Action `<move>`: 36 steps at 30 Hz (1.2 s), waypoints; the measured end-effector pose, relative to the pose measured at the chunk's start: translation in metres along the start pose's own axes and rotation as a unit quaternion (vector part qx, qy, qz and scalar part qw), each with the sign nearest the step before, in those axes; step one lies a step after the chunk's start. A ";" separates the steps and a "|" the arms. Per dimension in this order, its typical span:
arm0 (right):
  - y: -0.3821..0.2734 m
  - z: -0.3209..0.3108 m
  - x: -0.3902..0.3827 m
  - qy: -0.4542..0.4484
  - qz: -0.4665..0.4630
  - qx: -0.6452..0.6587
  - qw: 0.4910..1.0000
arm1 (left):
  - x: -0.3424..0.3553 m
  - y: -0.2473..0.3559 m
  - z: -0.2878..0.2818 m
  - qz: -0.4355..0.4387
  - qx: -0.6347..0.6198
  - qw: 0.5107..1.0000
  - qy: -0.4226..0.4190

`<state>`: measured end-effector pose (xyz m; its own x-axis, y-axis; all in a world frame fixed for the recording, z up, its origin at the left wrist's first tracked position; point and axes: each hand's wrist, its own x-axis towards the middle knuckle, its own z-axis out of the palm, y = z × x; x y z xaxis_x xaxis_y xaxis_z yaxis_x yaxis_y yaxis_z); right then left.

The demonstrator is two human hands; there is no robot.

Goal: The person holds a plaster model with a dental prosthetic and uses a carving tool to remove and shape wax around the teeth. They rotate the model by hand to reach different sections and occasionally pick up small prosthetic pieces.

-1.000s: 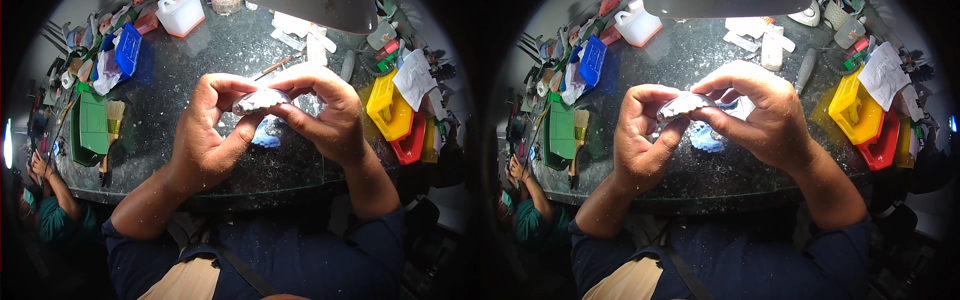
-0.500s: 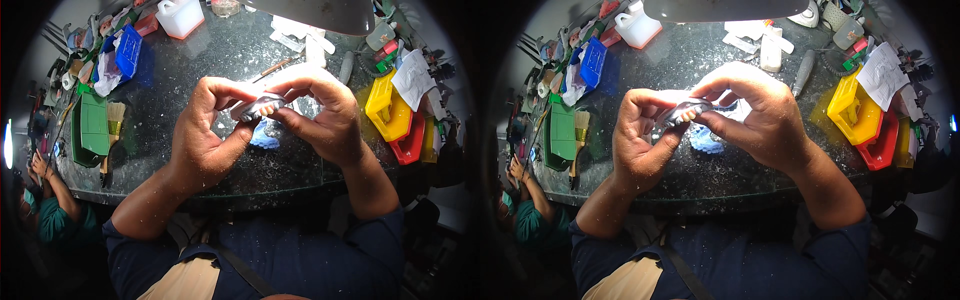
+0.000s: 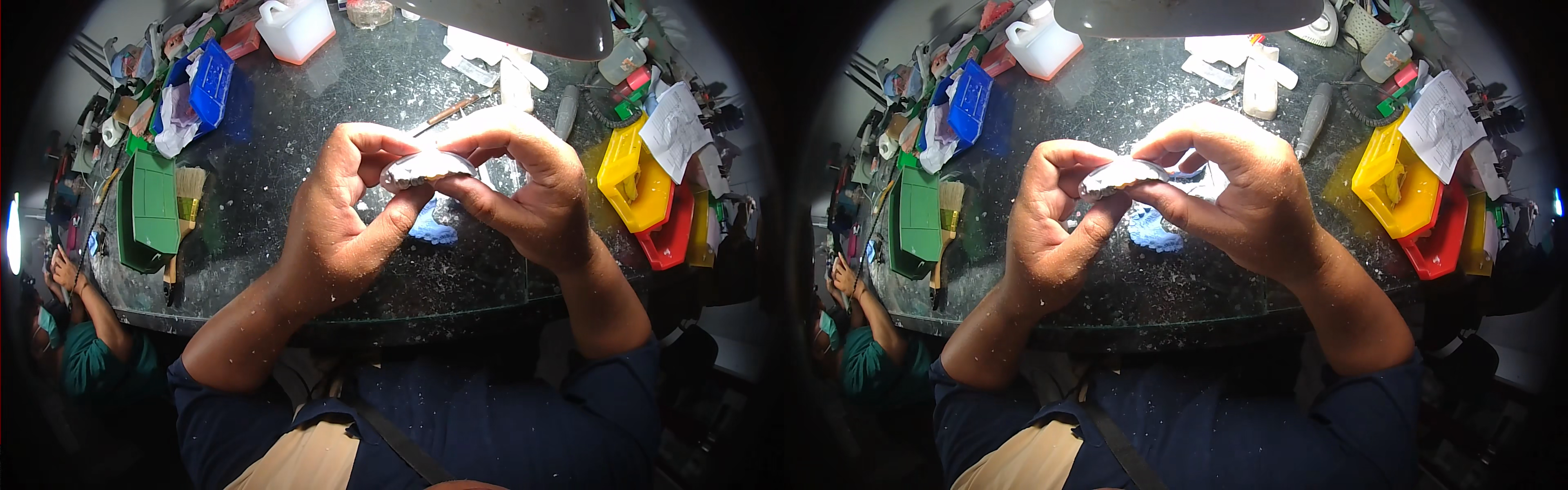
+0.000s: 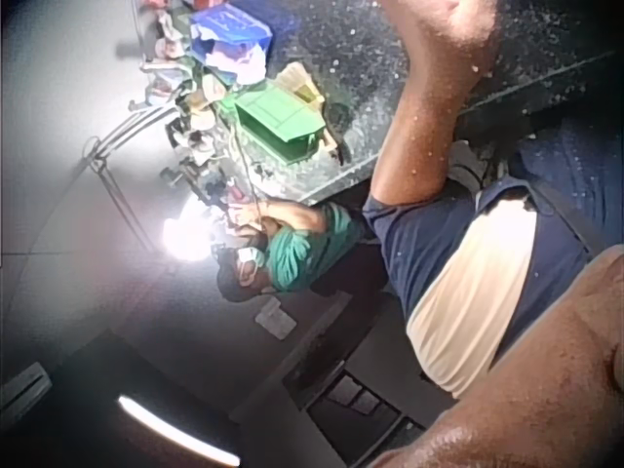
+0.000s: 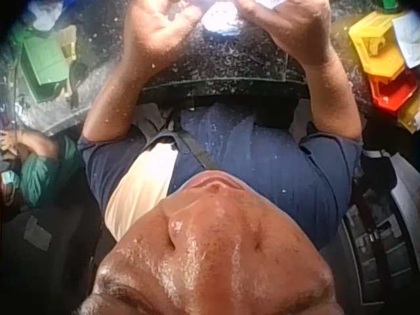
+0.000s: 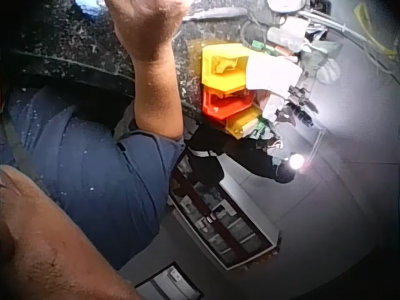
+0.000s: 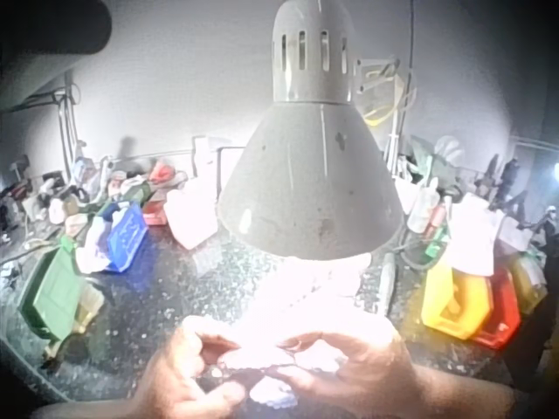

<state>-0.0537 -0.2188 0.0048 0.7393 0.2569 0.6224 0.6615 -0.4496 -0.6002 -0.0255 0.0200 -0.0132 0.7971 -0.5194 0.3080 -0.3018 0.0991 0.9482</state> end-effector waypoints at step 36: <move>0.002 0.001 -0.004 -0.024 -0.008 -0.053 0.998 | 0.010 0.001 -0.014 -0.002 0.119 0.993 -0.011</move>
<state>-0.0552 -0.2194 0.0008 0.7351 0.3047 0.6057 0.6589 -0.5317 -0.5321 -0.0106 0.0269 -0.0083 0.7880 -0.5376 0.3000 -0.4160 -0.1058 0.9032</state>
